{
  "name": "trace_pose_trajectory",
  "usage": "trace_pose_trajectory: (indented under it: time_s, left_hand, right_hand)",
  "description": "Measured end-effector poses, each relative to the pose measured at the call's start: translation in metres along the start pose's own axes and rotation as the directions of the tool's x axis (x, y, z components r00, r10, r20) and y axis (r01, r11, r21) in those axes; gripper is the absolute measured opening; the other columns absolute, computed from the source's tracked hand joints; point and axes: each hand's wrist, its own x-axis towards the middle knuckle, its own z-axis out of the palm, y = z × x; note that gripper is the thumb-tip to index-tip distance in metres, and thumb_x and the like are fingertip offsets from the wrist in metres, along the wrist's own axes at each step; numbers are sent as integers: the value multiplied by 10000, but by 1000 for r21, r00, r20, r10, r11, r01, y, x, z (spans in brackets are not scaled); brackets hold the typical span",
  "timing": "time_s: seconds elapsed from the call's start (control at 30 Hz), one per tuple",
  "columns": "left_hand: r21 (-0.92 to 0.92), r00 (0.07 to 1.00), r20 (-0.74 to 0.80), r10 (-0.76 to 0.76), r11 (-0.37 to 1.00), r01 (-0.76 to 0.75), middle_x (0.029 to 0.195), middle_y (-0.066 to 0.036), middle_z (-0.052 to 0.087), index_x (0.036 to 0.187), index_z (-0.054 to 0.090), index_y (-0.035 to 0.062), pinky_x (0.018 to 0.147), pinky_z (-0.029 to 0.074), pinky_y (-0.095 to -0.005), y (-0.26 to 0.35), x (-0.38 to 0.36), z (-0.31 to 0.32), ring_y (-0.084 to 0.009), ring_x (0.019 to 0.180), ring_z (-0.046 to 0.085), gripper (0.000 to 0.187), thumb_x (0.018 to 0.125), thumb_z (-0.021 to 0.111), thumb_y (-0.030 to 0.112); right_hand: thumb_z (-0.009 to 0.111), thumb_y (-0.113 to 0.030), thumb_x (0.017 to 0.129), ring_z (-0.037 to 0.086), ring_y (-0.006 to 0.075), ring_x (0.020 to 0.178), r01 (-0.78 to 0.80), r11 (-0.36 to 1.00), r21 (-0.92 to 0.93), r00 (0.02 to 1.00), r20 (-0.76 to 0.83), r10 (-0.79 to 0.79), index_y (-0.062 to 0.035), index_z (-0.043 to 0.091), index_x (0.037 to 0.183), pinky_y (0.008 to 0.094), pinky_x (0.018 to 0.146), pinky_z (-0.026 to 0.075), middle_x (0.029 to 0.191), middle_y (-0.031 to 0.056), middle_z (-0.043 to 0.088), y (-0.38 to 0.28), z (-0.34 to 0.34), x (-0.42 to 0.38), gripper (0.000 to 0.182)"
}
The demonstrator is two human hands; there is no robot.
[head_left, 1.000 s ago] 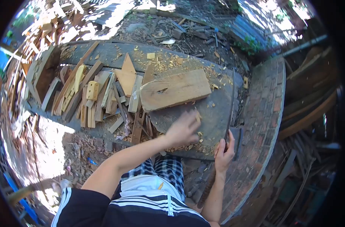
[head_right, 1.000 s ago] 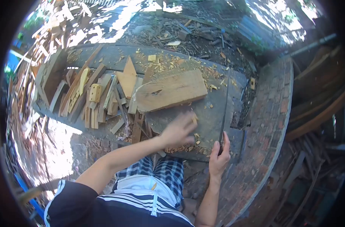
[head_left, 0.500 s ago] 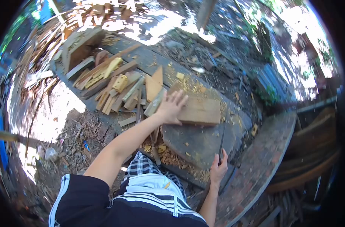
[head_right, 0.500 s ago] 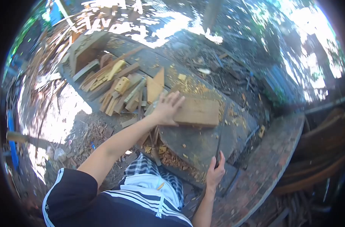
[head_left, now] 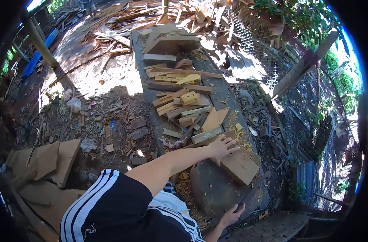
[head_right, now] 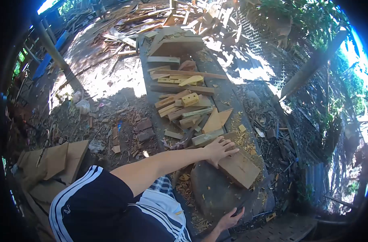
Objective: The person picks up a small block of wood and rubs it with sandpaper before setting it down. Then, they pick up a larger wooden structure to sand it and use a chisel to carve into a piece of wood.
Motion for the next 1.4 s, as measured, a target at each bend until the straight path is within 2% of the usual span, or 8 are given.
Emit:
trace_pose_trajectory:
  time_s: [0.07, 0.13, 0.37, 0.7, 1.07, 1.23, 1.3, 1.4]
  left_hand:
    - [-1, 1000, 2, -7, 1000, 7, 1530, -190, 276, 1558, 122, 180, 1133, 174, -592, 0, 0, -2, -363, 1426, 245, 1292, 548, 857, 512]
    - [-1, 1000, 4, -5, 1000, 5, 1535, -188, 271, 1557, 125, 184, 1135, 174, -591, 1, 0, -1, -365, 1429, 243, 1296, 542, 859, 517]
    - [-18, 1000, 9, -9, 1000, 9, 1555, -180, 247, 1556, 138, 201, 1144, 163, -590, 0, 2, -3, -359, 1442, 232, 1279, 546, 858, 516]
    - [-21, 999, -46, -25, 999, 24, 1520, -152, 300, 1536, 204, 199, 1132, 166, -581, -1, 0, 3, -323, 1429, 255, 1177, 586, 838, 484]
    - [79, 992, -109, 66, 995, -58, 1435, -172, 373, 1524, 233, 183, 1097, 249, -521, -6, 2, -5, -340, 1361, 330, 1194, 545, 846, 484]
    - [-264, 985, -132, 111, 954, -143, 1409, -156, 420, 1503, 293, 118, 1093, 321, -438, -33, 0, -8, -326, 1326, 394, 1159, 542, 854, 446]
    - [-718, 998, 14, -56, 694, 49, 1431, -140, 429, 1499, 299, 80, 1092, 341, -384, -37, -21, -20, -299, 1327, 419, 1129, 573, 853, 412]
    - [-900, 954, 131, -268, 372, 228, 1420, -142, 451, 1497, 296, 50, 1095, 337, -370, -31, -60, -60, -261, 1306, 445, 1097, 602, 833, 386]
  right_hand:
    - [558, -213, 961, 610, 280, 763, 82, 994, -72, 995, -50, -85, -132, 482, 1380, 416, 752, 494, 956, 204, 622, -22, -9, 4, 433]
    - [589, -168, 926, 549, 346, 1009, -51, 988, -143, 983, 169, 75, -136, 479, 1387, 469, 907, 434, 1170, 213, 535, -32, -16, 8, 475]
    - [626, -135, 891, 475, 391, 1102, 29, 933, -359, 962, 264, 72, -145, 433, 1434, 474, 926, 422, 1227, 173, 431, -38, -14, 16, 576]
    - [541, -322, 953, 538, 425, 1102, -176, 928, -328, 970, 104, 221, -79, 441, 1392, 510, 882, 458, 1202, 236, 535, -22, -23, -58, 512]
    - [613, -266, 915, 585, 415, 1010, -493, 815, -305, 865, -274, 421, -24, 480, 1334, 471, 824, 473, 1121, 204, 570, 26, -50, -120, 501]
    - [590, -328, 931, 571, 423, 1055, -604, 751, -267, 791, -83, 606, -31, 488, 1328, 474, 867, 463, 1146, 228, 570, 49, -34, -152, 506]
    - [640, -258, 888, 539, 382, 1120, -630, 735, -252, 769, -66, 636, -85, 494, 1326, 481, 869, 465, 1176, 183, 546, 68, -11, -180, 493]
    - [640, -193, 881, 516, 375, 1118, -610, 776, -163, 792, -103, 601, -94, 501, 1315, 475, 881, 450, 1135, 167, 531, 66, 2, -190, 467]
